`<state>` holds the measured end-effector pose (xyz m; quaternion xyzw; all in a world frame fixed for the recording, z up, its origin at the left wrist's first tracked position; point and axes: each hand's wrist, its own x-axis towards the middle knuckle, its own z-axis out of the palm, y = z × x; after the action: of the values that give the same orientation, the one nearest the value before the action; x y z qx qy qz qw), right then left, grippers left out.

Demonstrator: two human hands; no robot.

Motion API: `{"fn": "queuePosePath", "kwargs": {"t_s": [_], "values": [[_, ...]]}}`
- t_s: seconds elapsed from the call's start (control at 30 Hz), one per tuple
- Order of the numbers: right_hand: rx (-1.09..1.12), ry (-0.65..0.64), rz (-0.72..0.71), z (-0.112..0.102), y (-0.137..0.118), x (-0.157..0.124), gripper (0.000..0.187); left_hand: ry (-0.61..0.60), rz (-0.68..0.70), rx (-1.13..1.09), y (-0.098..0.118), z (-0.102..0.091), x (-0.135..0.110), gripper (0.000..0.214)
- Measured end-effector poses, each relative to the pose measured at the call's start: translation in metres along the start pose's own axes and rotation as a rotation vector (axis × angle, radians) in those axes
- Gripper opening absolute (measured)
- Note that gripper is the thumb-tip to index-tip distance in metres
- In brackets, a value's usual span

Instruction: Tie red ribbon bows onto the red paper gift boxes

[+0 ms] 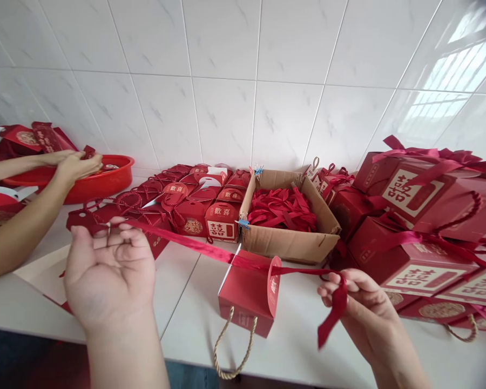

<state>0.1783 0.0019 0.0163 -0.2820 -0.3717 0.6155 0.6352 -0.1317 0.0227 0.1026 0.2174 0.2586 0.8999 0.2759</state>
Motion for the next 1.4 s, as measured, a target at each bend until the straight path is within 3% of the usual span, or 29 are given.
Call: {"fn": "queuePosePath", "kwargs": {"t_s": [0.1,0.17,0.3,0.4,0.53,0.7,0.87,1.03,1.2,1.4], "values": [[-0.057,-0.043,-0.086,0.004,-0.009,0.018,0.021,0.058,-0.041,-0.233,0.002,0.018,-0.004,0.025],[-0.052,-0.052,-0.098,0.010,-0.017,0.027,0.020,-0.026,-0.048,-0.237,0.001,0.030,-0.005,0.010],[-0.020,-0.067,-0.046,0.022,-0.028,0.037,0.024,-0.198,-0.069,-0.118,-0.004,0.047,-0.008,0.019],[-0.072,-0.037,-0.022,0.027,-0.025,0.041,0.016,-0.334,-0.060,-0.066,-0.004,0.055,-0.010,0.022],[-0.122,0.018,-0.173,0.036,-0.026,0.044,0.010,-0.441,-0.044,0.009,0.001,0.066,-0.013,0.019],[-0.224,0.015,-0.341,0.047,-0.045,0.046,0.010,-0.530,-0.039,0.117,0.002,0.079,-0.016,0.015],[-0.283,-0.067,-0.350,0.048,-0.066,0.049,0.012,-0.600,-0.043,0.177,-0.001,0.092,-0.019,0.014],[-0.377,-0.120,-0.385,0.052,-0.091,0.057,0.014,-0.760,-0.070,0.421,-0.001,0.110,-0.011,0.008],[-0.646,-0.134,-0.392,0.067,-0.113,0.062,0.021,-0.836,0.073,0.508,0.002,0.118,-0.014,0.009],[-0.713,-0.091,-0.443,0.084,-0.112,0.065,0.028,-0.797,0.281,0.526,-0.003,0.112,-0.032,0.008]]}}
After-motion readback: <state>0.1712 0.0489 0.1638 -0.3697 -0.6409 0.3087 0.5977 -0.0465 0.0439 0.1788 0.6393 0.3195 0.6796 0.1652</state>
